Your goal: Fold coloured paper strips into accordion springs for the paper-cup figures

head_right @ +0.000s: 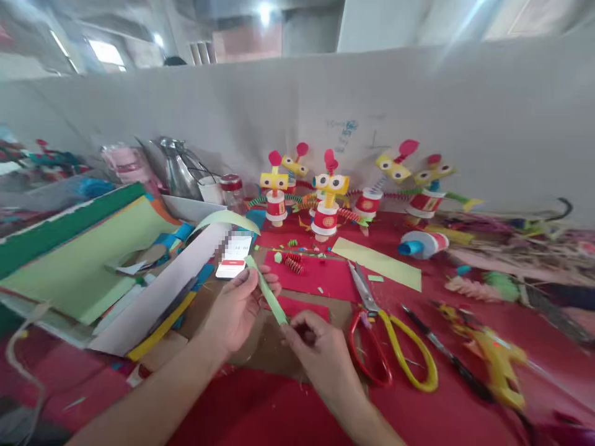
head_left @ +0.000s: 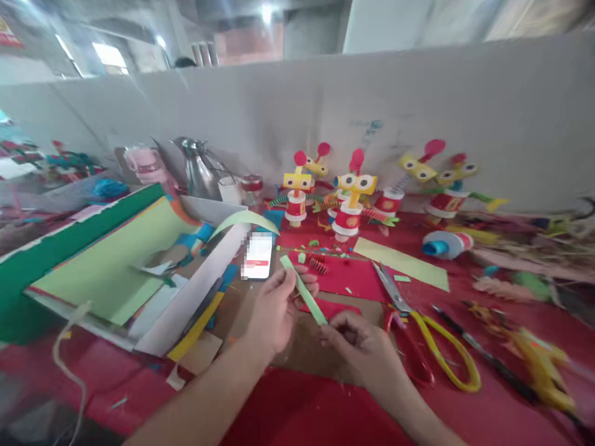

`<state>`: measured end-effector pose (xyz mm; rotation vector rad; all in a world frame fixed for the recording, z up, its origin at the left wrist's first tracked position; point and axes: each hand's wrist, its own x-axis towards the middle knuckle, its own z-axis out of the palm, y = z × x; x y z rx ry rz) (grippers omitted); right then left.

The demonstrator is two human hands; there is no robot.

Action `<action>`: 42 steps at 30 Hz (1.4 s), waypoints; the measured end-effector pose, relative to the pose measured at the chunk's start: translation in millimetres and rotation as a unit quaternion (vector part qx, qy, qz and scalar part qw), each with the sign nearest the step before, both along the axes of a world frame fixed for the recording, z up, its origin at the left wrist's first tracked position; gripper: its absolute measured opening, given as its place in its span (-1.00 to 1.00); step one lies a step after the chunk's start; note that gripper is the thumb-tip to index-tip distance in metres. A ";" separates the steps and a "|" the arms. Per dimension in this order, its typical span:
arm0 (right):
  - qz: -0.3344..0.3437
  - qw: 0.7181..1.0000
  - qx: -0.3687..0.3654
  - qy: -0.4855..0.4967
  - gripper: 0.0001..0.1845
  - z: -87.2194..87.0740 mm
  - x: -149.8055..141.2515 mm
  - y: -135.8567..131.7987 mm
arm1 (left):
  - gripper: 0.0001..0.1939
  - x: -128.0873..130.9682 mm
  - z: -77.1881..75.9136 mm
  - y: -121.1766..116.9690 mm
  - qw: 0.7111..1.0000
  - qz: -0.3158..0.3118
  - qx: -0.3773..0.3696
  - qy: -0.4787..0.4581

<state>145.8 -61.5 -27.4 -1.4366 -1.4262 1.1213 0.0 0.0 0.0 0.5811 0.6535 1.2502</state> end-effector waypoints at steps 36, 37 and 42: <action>-0.018 0.993 0.041 0.110 -0.61 13.0 -4.8 -6.8 | -0.80 -2.8 6.8 9.1 0.995 0.062 -0.062 -0.041; -0.016 0.994 0.036 0.106 -0.63 12.2 -4.8 -6.5 | -0.80 -1.1 6.4 7.5 0.996 0.054 -0.061 -0.043; -0.005 0.998 0.035 0.059 -0.84 10.9 -3.1 -5.5 | -0.82 3.9 4.4 1.5 0.997 0.014 -0.057 -0.044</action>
